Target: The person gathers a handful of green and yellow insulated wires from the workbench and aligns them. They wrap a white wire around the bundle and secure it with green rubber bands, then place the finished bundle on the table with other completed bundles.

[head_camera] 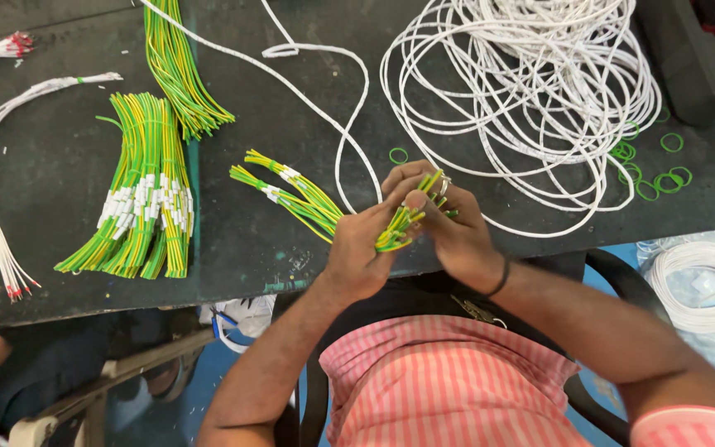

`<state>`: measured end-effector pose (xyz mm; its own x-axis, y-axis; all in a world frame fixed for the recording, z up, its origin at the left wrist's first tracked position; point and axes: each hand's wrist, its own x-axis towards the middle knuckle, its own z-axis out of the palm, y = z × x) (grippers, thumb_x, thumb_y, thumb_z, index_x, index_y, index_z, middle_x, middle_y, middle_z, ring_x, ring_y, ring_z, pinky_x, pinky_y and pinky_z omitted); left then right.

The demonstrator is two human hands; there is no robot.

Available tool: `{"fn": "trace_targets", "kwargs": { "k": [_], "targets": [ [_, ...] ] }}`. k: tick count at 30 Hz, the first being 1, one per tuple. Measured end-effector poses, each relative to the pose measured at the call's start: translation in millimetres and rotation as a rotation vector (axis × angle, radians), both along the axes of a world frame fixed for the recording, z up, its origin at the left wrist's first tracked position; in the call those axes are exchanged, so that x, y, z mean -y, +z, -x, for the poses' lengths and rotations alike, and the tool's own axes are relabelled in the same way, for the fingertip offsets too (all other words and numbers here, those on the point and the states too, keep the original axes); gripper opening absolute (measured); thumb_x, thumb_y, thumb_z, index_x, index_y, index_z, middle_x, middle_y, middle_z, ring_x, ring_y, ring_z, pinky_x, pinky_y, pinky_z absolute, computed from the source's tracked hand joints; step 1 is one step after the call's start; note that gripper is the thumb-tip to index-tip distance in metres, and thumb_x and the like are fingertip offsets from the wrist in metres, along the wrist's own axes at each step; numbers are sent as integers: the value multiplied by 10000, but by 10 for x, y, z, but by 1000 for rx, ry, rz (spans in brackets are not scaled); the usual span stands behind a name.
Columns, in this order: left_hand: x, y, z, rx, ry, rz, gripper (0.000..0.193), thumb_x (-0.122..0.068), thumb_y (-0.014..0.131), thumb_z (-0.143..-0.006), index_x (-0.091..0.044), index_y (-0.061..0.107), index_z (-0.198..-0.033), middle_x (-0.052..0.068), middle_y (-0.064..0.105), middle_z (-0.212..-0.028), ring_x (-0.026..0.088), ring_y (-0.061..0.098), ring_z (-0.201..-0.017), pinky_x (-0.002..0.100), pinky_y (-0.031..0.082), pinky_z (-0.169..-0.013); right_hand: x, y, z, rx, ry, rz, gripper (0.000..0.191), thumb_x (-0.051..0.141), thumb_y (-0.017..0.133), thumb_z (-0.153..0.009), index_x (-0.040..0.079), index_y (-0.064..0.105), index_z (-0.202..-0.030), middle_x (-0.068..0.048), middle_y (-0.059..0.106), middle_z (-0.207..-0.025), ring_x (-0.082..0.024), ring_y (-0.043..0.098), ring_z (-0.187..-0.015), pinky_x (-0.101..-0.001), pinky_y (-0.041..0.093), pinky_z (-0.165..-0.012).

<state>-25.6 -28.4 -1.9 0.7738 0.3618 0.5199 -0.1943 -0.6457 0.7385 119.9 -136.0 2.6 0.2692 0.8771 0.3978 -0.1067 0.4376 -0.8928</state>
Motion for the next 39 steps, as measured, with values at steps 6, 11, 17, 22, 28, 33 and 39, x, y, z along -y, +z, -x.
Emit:
{"fn": "trace_targets", "kwargs": {
  "k": [6,11,17,22,28,33,39],
  "targets": [
    [38,-97,18,112,16,334,264,-272,584,-1062,-12,616,-1085,96,730,-910,213,763,-784,344,593,-692,-99,14,214,-455,2,-31,376,352,470,-1154,-5,572,-1091,-170,626,-1140,-185,623,-846,-297,503,-689],
    [-24,-21,35,-18,-46,434,403,-384,572,-1063,11,621,-1127,82,713,-949,169,713,-827,325,575,-731,-165,166,156,-554,-75,76,374,367,452,-1111,19,553,-1021,-174,667,-1054,-213,653,-844,-344,539,-717],
    [-284,199,131,-5,-229,174,216,-206,670,-994,7,651,-1022,156,667,-1161,216,685,-981,359,560,-870,-246,369,-16,-385,88,59,391,382,456,-1166,45,534,-985,-138,643,-876,-213,625,-814,-355,517,-751],
    [-331,222,90,31,-182,29,208,-150,707,-966,-41,686,-1143,161,696,-1232,279,731,-981,361,572,-819,-332,384,-60,-500,103,86,362,354,461,-1185,46,538,-1012,-90,594,-830,-214,611,-804,-359,509,-791],
    [-27,92,67,30,66,188,150,-126,661,-992,-60,708,-1118,118,739,-993,283,766,-898,347,581,-777,-403,230,157,-88,-13,-25,433,383,453,-1158,-5,624,-1070,-186,725,-1103,-259,682,-1119,-413,537,-1017],
    [78,69,31,118,102,225,157,-133,640,-1049,-45,680,-1172,137,744,-1069,302,759,-979,375,583,-849,-357,79,86,-58,168,59,448,362,475,-1149,-39,674,-1157,-217,687,-1277,-296,659,-1240,-446,519,-1107],
    [-125,136,-2,-48,-158,204,251,-119,688,-976,-10,650,-1199,148,676,-1066,296,685,-994,388,551,-857,-431,123,-179,-92,350,224,442,360,541,-1098,-56,682,-1143,-233,651,-1358,-272,654,-1163,-426,531,-1022]
  ]
}}
